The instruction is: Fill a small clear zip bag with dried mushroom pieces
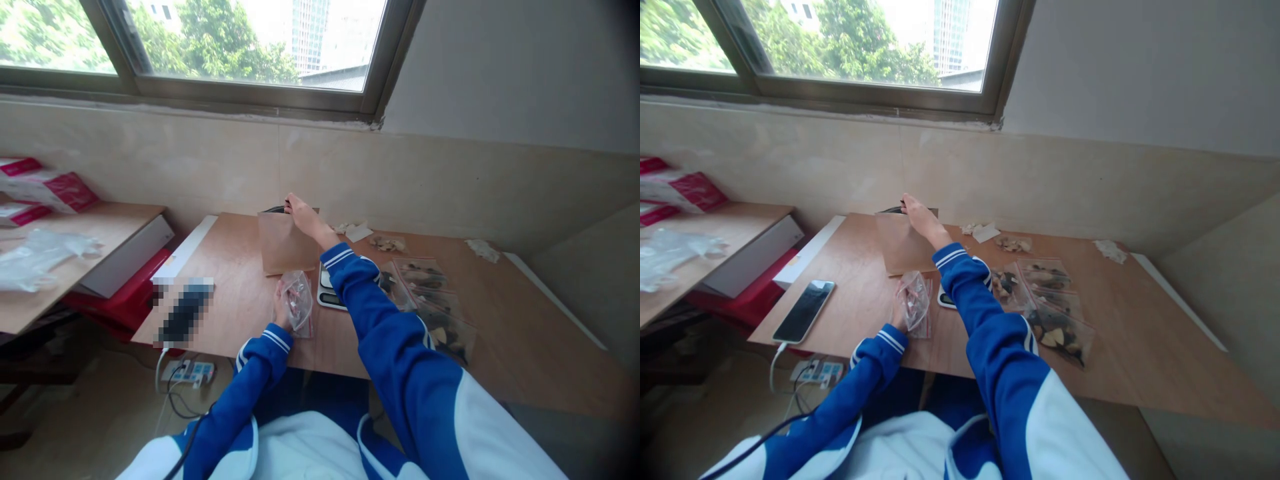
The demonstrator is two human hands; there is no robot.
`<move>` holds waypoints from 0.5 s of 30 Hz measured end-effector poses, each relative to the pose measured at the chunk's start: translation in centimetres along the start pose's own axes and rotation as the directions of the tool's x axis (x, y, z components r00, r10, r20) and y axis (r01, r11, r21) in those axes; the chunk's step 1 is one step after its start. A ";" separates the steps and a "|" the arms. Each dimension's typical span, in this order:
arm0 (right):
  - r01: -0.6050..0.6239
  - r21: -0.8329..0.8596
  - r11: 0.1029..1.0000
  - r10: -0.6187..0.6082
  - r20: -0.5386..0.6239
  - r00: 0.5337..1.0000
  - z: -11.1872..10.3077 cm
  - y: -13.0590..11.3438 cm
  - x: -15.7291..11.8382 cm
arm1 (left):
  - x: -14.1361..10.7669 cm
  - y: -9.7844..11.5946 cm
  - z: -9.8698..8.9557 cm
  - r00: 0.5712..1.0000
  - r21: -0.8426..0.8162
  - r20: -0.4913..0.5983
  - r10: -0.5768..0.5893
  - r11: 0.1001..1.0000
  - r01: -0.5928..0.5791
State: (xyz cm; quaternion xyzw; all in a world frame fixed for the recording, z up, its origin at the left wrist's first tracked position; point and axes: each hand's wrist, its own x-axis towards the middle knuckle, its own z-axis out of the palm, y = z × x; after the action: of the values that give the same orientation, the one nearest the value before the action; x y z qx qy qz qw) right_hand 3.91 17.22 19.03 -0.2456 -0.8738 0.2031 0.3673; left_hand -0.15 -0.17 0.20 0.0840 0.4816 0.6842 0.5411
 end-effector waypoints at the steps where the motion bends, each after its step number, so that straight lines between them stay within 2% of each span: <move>1: -0.014 -0.025 1.000 0.014 -0.006 1.000 0.2 0.2 -0.2 | 0.0 0.0 0.0 1.000 0.014 0.001 0.014 1.000 -0.014; 8: -0.025 -0.276 0.961 0.031 0.018 0.999 -0.3 0.9 -0.6 | 0.0 0.1 -0.1 0.999 0.074 0.028 0.039 0.996 -0.041; 12: -0.009 -0.368 0.930 -0.018 -0.068 0.998 -1.1 -0.6 -1.3 | -0.3 0.0 -0.1 0.998 0.069 0.032 0.059 0.996 -0.061; 15: -0.022 -0.345 0.938 -0.037 -0.165 0.986 -1.9 -2.7 -3.2 | -0.5 -0.2 -0.1 0.997 0.066 0.047 0.059 0.996 -0.062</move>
State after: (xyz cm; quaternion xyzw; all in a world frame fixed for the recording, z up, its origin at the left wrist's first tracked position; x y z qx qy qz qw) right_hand 6.50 13.58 19.95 -0.3193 -0.8623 0.0237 0.3922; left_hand 0.11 -0.61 0.20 0.1319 0.4894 0.6817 0.5276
